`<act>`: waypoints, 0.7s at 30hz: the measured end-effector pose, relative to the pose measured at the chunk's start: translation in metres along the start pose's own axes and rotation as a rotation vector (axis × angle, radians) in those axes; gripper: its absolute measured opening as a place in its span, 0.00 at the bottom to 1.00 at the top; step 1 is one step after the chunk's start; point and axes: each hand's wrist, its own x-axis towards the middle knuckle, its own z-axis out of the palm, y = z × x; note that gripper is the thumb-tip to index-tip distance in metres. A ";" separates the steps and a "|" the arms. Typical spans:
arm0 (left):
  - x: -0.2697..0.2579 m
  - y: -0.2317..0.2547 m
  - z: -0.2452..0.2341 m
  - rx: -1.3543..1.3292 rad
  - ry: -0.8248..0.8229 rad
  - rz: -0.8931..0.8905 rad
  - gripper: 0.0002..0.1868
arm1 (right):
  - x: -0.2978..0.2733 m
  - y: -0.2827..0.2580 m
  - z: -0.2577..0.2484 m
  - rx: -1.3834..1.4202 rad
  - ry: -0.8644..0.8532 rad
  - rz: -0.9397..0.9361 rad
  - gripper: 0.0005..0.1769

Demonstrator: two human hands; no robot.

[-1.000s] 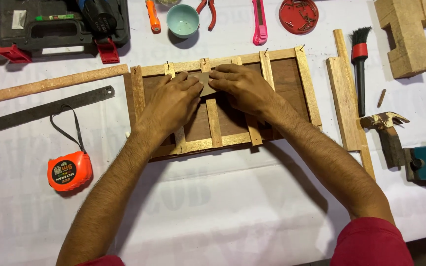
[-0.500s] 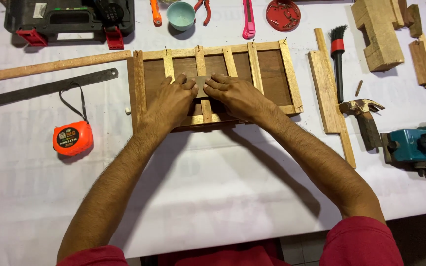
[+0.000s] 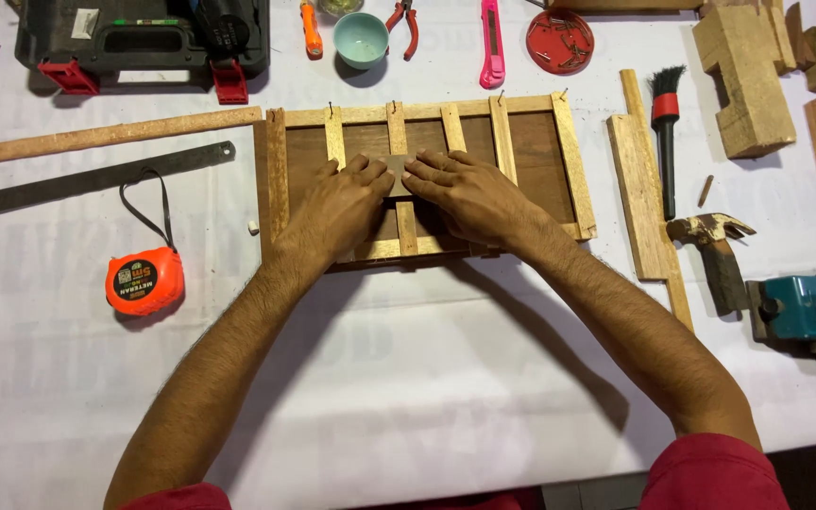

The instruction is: The person assembles a small wooden frame on a workbench. They position thin wood slats across the frame, measure with a tape measure, hammer nails to secure the slats, sand a small wood block, brush dust off the frame, and pick up additional wood strips to continue assembly.

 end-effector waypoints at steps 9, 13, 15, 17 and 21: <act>0.032 -0.038 -0.012 -0.103 -0.002 0.012 0.20 | 0.037 0.041 0.003 0.042 0.027 0.017 0.33; 0.045 -0.045 -0.010 -0.049 -0.001 0.046 0.21 | 0.049 0.052 -0.002 0.085 0.012 0.015 0.35; 0.045 -0.041 -0.019 -0.102 -0.023 0.045 0.24 | 0.049 0.054 -0.001 0.131 0.041 0.006 0.33; 0.046 -0.044 0.001 -0.055 0.008 0.059 0.23 | 0.047 0.053 0.002 0.113 0.073 -0.008 0.32; 0.036 -0.036 -0.008 -0.048 -0.035 0.044 0.22 | 0.041 0.041 -0.003 0.059 0.061 -0.002 0.30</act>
